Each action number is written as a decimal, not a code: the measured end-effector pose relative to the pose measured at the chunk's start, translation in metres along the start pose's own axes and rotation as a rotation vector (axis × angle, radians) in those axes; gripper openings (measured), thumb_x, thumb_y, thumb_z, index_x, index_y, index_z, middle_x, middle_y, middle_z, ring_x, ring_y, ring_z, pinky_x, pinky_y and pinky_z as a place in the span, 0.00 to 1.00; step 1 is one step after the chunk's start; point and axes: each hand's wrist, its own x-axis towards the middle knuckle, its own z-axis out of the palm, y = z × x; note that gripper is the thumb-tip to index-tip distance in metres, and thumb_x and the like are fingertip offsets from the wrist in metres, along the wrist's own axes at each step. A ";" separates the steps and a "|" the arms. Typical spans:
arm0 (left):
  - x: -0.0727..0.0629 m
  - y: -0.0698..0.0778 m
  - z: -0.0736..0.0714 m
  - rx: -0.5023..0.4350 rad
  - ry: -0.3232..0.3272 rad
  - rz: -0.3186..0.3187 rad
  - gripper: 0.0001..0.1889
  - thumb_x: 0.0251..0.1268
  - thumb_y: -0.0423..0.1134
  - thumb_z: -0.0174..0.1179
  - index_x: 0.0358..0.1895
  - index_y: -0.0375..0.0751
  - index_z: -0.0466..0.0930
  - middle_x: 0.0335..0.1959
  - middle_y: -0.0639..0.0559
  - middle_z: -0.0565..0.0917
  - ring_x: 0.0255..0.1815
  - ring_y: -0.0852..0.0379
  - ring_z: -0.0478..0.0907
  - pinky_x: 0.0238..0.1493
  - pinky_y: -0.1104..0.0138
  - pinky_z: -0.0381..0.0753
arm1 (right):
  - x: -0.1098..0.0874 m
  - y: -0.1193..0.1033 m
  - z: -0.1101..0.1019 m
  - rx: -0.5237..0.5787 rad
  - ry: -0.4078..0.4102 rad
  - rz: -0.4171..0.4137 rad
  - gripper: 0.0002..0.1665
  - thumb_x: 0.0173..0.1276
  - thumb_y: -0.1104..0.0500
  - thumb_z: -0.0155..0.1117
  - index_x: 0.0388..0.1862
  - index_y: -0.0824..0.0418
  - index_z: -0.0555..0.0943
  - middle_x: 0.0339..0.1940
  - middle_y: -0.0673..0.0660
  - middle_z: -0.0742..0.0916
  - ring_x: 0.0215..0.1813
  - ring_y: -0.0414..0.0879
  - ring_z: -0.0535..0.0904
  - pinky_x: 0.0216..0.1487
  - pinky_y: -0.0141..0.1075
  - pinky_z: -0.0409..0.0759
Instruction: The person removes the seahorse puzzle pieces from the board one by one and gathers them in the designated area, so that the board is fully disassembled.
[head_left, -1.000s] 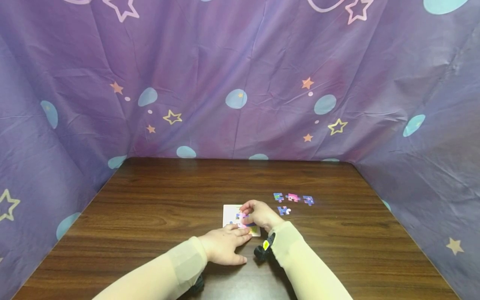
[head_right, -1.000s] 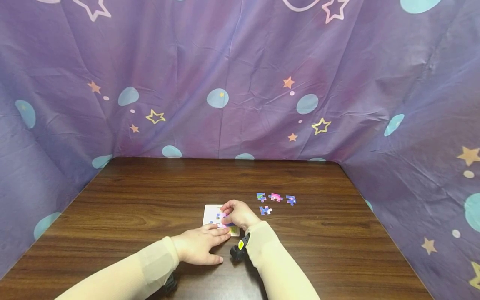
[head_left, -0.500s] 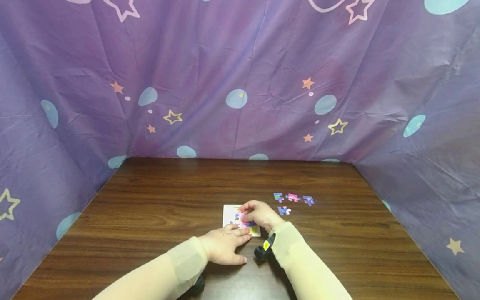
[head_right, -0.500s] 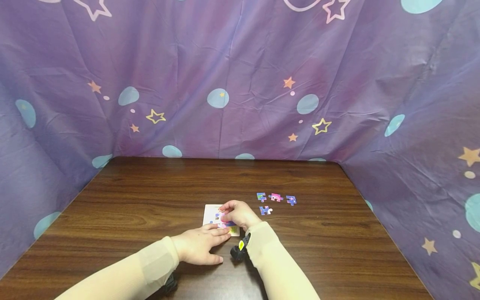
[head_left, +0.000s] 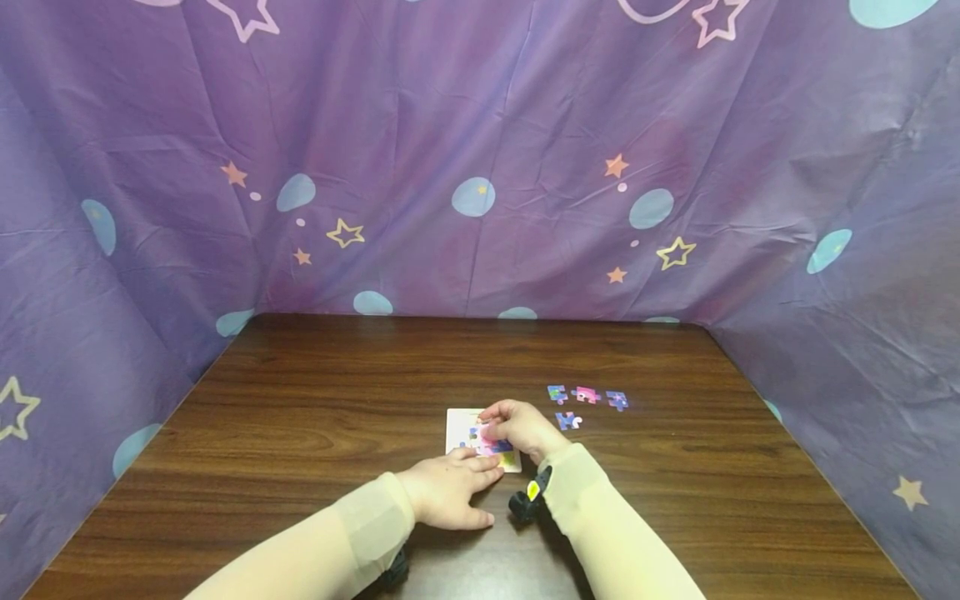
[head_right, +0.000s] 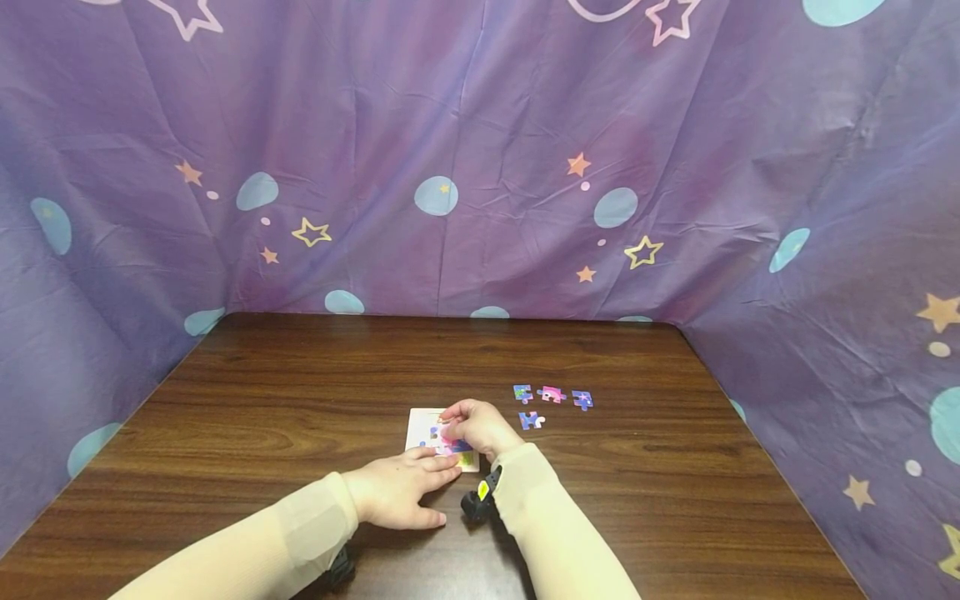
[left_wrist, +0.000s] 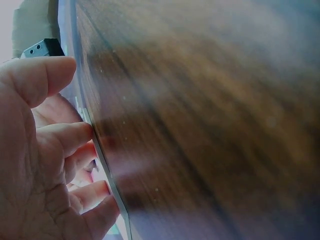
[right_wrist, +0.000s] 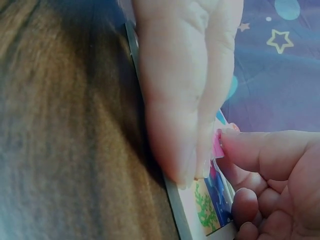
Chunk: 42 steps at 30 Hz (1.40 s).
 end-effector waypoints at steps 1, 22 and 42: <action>0.000 0.000 0.000 0.000 0.000 -0.001 0.37 0.62 0.64 0.53 0.72 0.53 0.64 0.74 0.60 0.60 0.74 0.50 0.56 0.71 0.60 0.60 | 0.000 0.000 0.000 -0.003 0.000 0.001 0.13 0.54 0.71 0.68 0.40 0.70 0.81 0.28 0.53 0.82 0.32 0.42 0.76 0.36 0.32 0.75; -0.001 0.000 -0.002 -0.005 0.003 -0.002 0.37 0.62 0.64 0.53 0.72 0.52 0.64 0.74 0.60 0.60 0.74 0.50 0.55 0.71 0.60 0.60 | 0.000 0.000 0.002 -0.007 0.042 0.008 0.14 0.54 0.69 0.67 0.42 0.68 0.83 0.33 0.54 0.86 0.36 0.44 0.78 0.39 0.33 0.76; -0.001 0.002 -0.002 -0.005 -0.002 -0.006 0.37 0.61 0.64 0.54 0.72 0.52 0.65 0.74 0.60 0.61 0.74 0.50 0.56 0.70 0.59 0.61 | 0.002 0.004 0.002 0.006 0.060 -0.004 0.12 0.52 0.68 0.68 0.37 0.67 0.83 0.33 0.52 0.86 0.37 0.43 0.78 0.40 0.33 0.75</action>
